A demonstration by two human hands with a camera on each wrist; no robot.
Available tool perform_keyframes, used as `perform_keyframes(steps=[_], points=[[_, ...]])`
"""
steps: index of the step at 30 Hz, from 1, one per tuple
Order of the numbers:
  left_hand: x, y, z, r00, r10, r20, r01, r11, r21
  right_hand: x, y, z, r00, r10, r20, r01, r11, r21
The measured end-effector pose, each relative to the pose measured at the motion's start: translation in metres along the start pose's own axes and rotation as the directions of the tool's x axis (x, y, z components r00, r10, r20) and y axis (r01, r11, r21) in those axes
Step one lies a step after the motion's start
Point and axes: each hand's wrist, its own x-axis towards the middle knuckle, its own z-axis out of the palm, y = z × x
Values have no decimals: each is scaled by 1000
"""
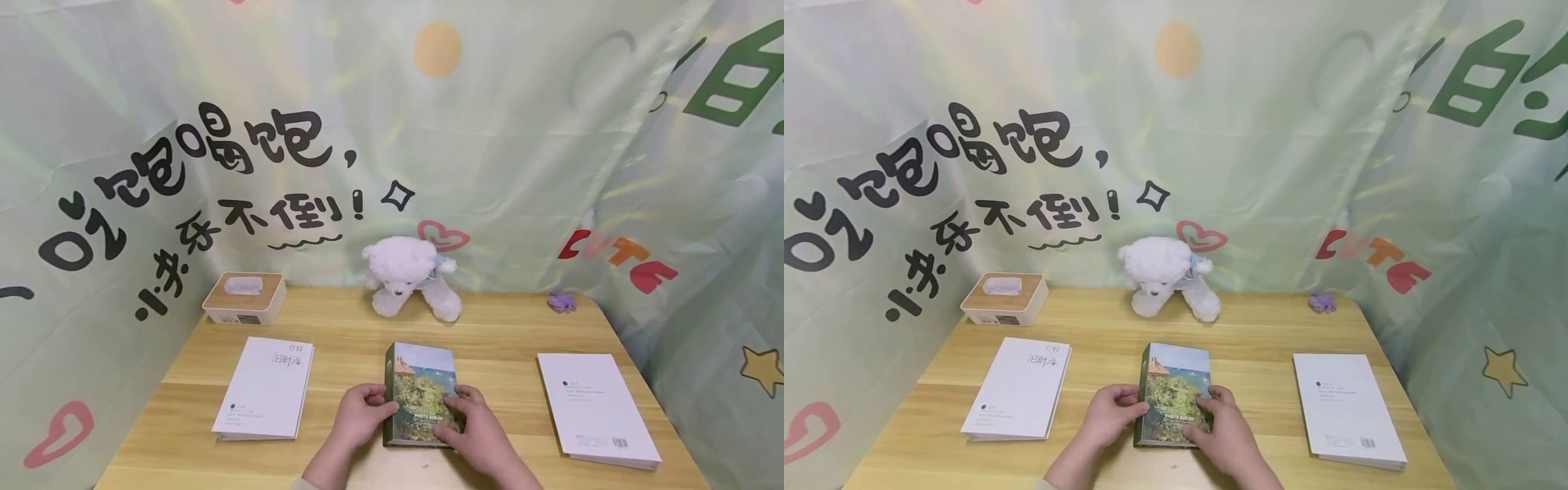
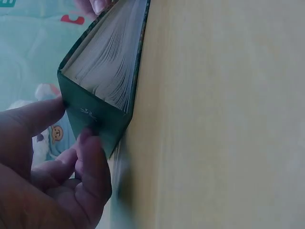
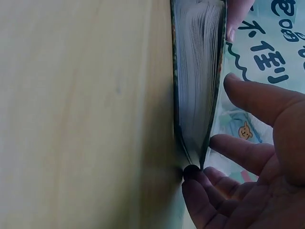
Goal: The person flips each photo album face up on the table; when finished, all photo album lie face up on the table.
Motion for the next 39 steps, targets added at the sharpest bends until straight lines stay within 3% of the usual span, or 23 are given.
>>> perform_keyframes(steps=[6, 14, 17, 23, 32, 39], points=[[-1, 3, -2, 999, 10, 31, -9, 1000, -24, 0, 1, 0, 1000, 2, 27, -3, 1000, 23], [0, 9, -9, 995, 91, 35, -90, 996, -25, -1, 1, -1, 999, 20, 50, -27, 989, 147], [-1, 10, -9, 996, 86, 27, -85, 996, -32, -2, 1, -3, 998, 13, 68, -25, 984, 174], [-3, 13, -11, 998, 63, 27, -63, 998, -9, -2, 2, -5, 997, -21, 75, 11, 992, 127], [-2, 9, -14, 996, 84, 14, -85, 996, 10, -3, 2, -4, 995, -62, 83, 50, 990, 131], [-2, 11, -24, 997, 73, 17, -74, 995, 66, -5, 7, -16, 998, -10, 57, 2, 988, 153]])
